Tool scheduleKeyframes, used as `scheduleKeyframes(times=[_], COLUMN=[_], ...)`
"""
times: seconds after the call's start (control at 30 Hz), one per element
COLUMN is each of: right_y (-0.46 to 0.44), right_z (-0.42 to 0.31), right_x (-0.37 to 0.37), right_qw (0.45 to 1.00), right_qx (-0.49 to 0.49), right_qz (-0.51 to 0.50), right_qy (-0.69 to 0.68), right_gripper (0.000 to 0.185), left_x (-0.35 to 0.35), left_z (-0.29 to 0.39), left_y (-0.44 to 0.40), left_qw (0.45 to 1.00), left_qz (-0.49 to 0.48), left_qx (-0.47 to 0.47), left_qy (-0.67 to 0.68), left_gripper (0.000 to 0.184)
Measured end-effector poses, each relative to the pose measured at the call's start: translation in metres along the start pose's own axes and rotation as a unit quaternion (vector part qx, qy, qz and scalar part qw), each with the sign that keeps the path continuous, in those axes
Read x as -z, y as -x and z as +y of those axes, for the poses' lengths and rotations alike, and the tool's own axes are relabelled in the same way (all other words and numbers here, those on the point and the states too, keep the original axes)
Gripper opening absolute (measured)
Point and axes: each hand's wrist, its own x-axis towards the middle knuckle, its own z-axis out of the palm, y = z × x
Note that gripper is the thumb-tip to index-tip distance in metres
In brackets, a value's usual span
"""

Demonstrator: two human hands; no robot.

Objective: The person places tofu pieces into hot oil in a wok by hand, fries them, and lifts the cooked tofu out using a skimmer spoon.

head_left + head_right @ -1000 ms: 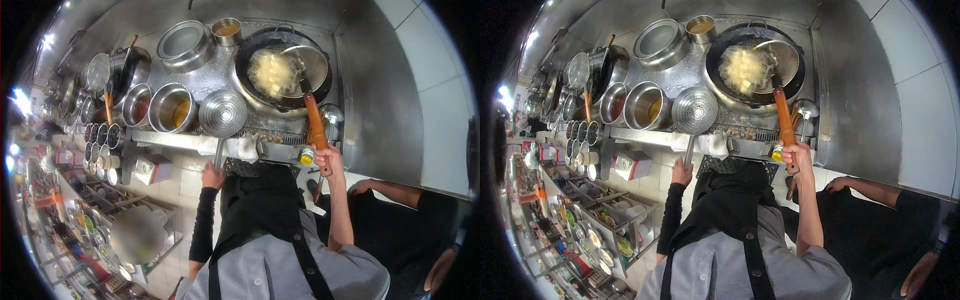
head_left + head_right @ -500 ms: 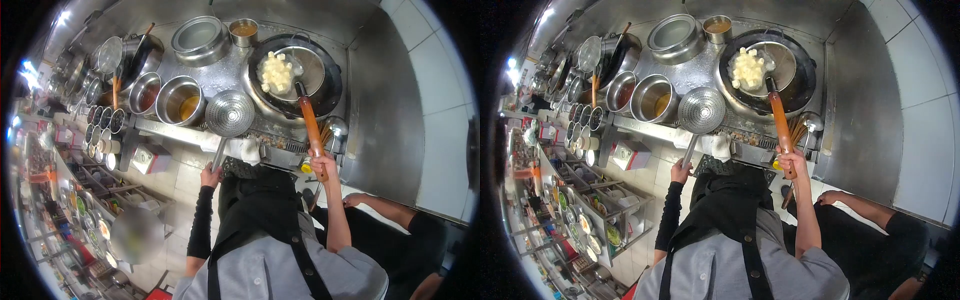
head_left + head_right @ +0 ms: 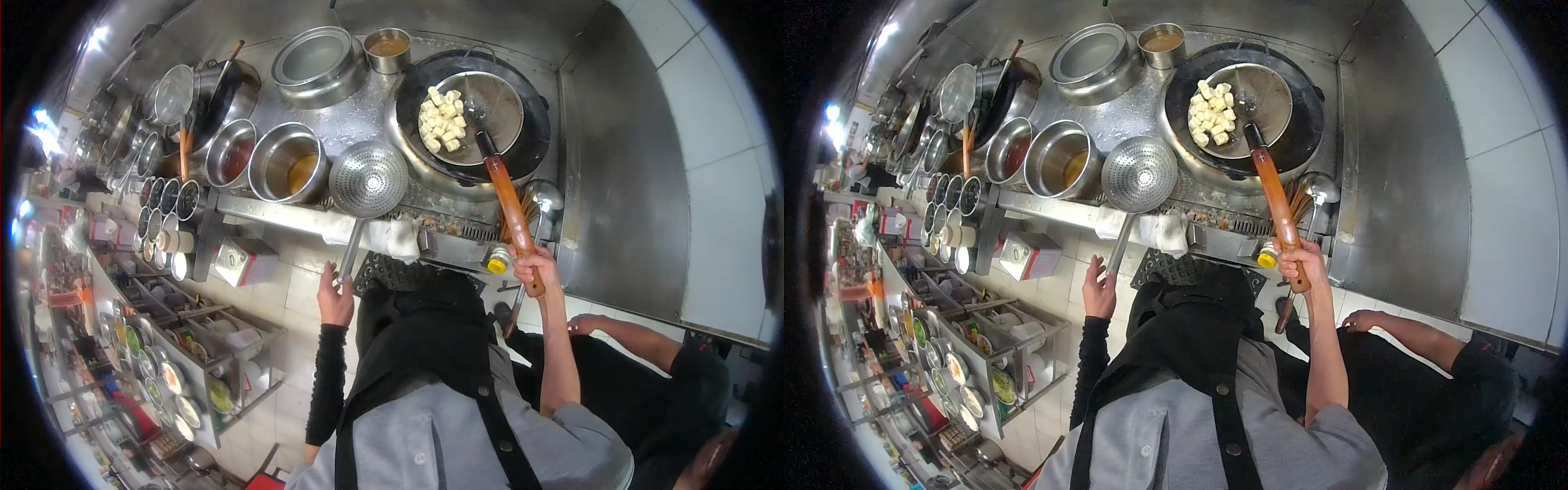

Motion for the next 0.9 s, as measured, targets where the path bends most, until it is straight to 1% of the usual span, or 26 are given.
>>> scheduleKeyframes(times=[0.07,0.17,0.2,0.3,0.37,0.47,0.57,0.63,0.67,0.77,0.83,0.87,0.9], right_y=[-0.004,0.005,0.008,0.009,0.003,0.004,0.011,0.019,0.024,0.049,0.055,0.056,0.056], right_z=[-0.002,-0.011,-0.016,-0.024,-0.019,-0.027,-0.027,-0.024,-0.024,-0.031,-0.039,-0.041,-0.043], right_x=[0.008,-0.035,-0.040,-0.045,-0.047,-0.056,-0.054,-0.052,-0.052,-0.093,-0.099,-0.100,-0.101], right_qw=[1.000,0.989,0.983,0.961,0.943,0.922,0.858,0.795,0.759,0.850,0.908,0.932,0.941], right_qx=[-0.012,0.037,0.047,0.085,0.112,0.125,0.169,0.226,0.254,0.165,0.113,0.087,0.077], right_qz=[-0.011,0.079,0.090,0.131,0.158,0.190,0.225,0.211,0.202,0.198,0.152,0.128,0.124], right_qy=[0.017,0.122,0.151,0.229,0.269,0.312,0.429,0.521,0.564,0.459,0.373,0.328,0.306], right_gripper=[0.028,0.021,0.021,0.020,0.021,0.018,0.015,0.014,0.014,0.016,0.019,0.021,0.022], left_x=[-0.004,-0.007,-0.008,-0.012,-0.016,-0.015,-0.013,-0.003,0.005,0.029,0.037,0.038,0.037], left_z=[0.012,0.026,0.029,0.039,0.037,0.038,0.046,0.071,0.087,0.139,0.163,0.169,0.175], left_y=[0.000,0.001,0.002,0.006,0.009,0.015,0.023,0.032,0.035,0.042,0.043,0.041,0.039], left_qw=[1.000,0.999,0.998,0.996,0.996,0.995,0.993,0.994,0.992,0.984,0.978,0.976,0.975], left_qz=[-0.018,-0.040,-0.044,-0.063,-0.070,-0.078,-0.083,-0.080,-0.094,-0.132,-0.153,-0.156,-0.159], left_qx=[-0.023,-0.020,-0.031,-0.015,-0.023,-0.031,-0.047,-0.059,-0.073,-0.111,-0.131,-0.142,-0.154], left_qy=[0.010,0.028,0.018,0.065,0.055,0.056,0.065,0.054,0.049,0.044,0.052,0.044,0.036], left_gripper=[0.061,0.060,0.061,0.062,0.061,0.061,0.061,0.059,0.057,0.051,0.047,0.046,0.045])
